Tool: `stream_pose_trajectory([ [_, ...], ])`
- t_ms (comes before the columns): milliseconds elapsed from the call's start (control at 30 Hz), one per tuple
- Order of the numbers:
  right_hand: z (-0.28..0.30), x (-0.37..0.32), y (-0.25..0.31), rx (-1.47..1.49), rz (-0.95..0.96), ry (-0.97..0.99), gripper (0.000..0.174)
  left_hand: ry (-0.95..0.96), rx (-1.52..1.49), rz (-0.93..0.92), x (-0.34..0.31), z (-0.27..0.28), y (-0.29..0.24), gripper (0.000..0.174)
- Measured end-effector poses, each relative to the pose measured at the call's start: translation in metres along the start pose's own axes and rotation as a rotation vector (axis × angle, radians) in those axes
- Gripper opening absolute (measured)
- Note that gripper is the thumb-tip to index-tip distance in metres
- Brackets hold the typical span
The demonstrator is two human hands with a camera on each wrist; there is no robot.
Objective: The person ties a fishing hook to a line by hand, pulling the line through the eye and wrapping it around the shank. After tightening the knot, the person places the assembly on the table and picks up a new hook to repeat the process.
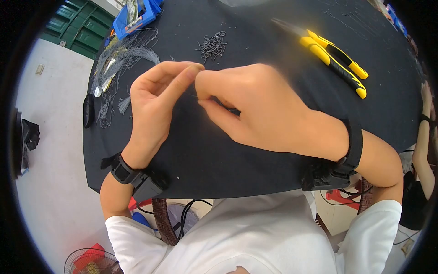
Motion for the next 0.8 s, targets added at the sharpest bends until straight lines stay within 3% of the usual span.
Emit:
stream_pose_trajectory([
  [67,0.003,0.0,0.003,-0.091,0.196,-0.122,0.009,0.01,0.014,-0.002,0.0,-0.001,-0.001,0.013],
  [200,0.019,0.008,0.005,-0.188,0.386,-0.268,0.012,0.07,0.02,-0.025,-0.002,-0.005,-0.004,0.012],
  [433,0.028,0.014,-0.007,-0.168,0.12,-0.188,0.008,0.245,0.046,-0.148,0.0,-0.007,-0.006,0.01],
  [633,0.024,0.017,-0.024,-0.053,-0.083,-0.102,0.008,0.185,-0.008,-0.096,0.0,-0.005,-0.007,0.009],
  [800,0.009,0.014,-0.032,0.299,-0.402,0.139,0.01,0.133,-0.011,-0.074,-0.001,-0.003,-0.005,0.009],
])
Point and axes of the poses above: each hand's wrist, its own x-axis towards the middle knuckle, its own z-axis out of the back of the hand, y = z × x, the point moved 3 cm from there along x, towards the middle knuckle, and after that the axes turned 13 degrees about -z, right-handed, at the moved point
